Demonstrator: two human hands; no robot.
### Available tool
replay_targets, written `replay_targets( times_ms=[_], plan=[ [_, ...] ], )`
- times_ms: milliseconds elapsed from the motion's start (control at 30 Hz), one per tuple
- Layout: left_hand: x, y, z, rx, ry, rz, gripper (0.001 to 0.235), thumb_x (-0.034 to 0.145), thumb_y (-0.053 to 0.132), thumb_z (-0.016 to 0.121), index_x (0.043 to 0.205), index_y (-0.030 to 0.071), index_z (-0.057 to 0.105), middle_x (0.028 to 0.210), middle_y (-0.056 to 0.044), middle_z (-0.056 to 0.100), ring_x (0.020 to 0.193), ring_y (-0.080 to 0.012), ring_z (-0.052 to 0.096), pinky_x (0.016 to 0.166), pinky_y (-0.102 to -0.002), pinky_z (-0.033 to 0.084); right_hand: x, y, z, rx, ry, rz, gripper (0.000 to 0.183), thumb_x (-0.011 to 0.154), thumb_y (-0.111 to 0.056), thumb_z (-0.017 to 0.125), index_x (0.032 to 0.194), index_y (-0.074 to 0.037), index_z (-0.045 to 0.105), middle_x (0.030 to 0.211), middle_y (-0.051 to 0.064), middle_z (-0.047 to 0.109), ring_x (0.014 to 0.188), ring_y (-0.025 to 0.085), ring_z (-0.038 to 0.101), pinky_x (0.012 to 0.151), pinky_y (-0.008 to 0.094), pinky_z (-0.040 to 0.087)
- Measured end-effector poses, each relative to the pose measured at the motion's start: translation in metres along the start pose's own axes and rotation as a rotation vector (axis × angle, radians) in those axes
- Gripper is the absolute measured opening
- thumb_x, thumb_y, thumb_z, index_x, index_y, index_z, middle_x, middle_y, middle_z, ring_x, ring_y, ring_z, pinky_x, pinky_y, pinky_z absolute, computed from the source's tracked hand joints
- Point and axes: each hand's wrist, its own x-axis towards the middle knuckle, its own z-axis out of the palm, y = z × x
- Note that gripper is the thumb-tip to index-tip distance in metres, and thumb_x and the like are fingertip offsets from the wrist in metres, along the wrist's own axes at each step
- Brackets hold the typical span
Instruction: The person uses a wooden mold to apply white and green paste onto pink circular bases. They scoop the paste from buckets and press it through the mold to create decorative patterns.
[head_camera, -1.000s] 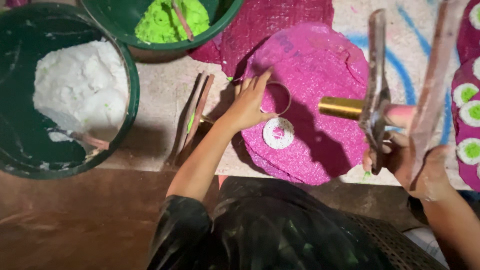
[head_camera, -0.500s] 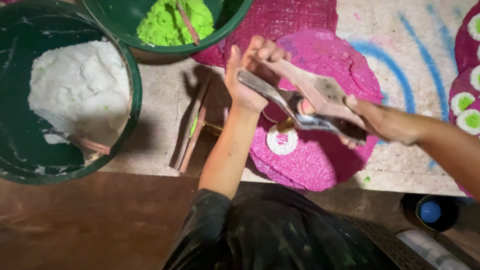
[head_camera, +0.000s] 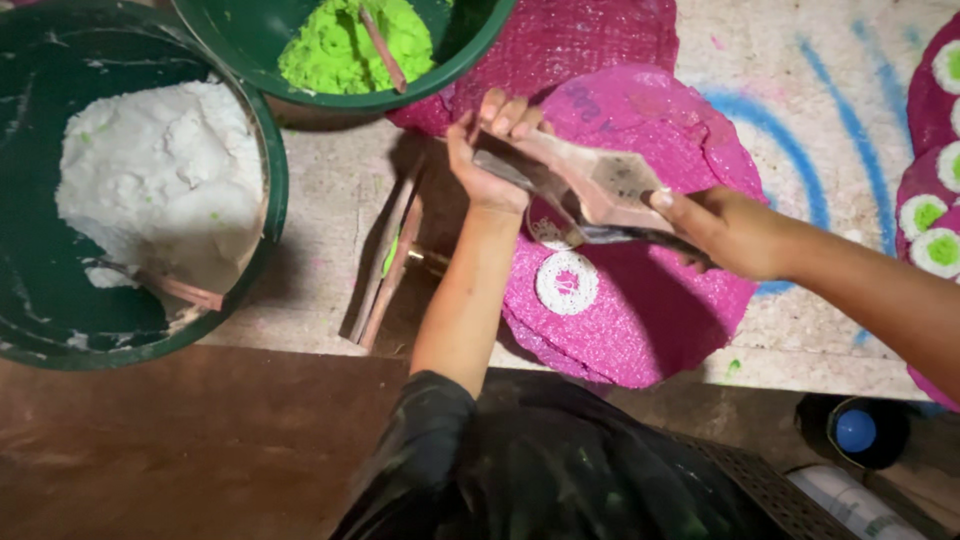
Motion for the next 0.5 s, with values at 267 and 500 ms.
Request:
replay_targets(
  times_ms=[267,500],
  plan=[
    [0.039,0.008,0.002,0.124,-0.175,-0.035,0.03,0.096,0.047,0.048,0.093,0.018,0.05,0.082,0.004,0.049,0.083,-0.0148,0.052,0.091,-0.039,0.052,0.007,-0.002,0.01,-0.086,0.226,-0.213,0.065,0.102,-0.057,0.034,0.09,-0.001,0.065,0.066,0.014,0.062,0.063,0.027,0.065,0.066,0.045,0.052],
    [0.023,0.035,0.022,0.288,-0.064,-0.015,0.026,0.099,0.044,0.046,0.09,0.019,0.049,0.078,0.005,0.046,0.079,-0.0136,0.049,0.082,-0.035,0.048,0.018,-0.003,0.031,0.044,0.079,-0.252,0.072,0.106,-0.057,0.031,0.083,0.004,0.062,0.065,0.015,0.062,0.059,0.026,0.061,0.063,0.043,0.053]
  ],
)
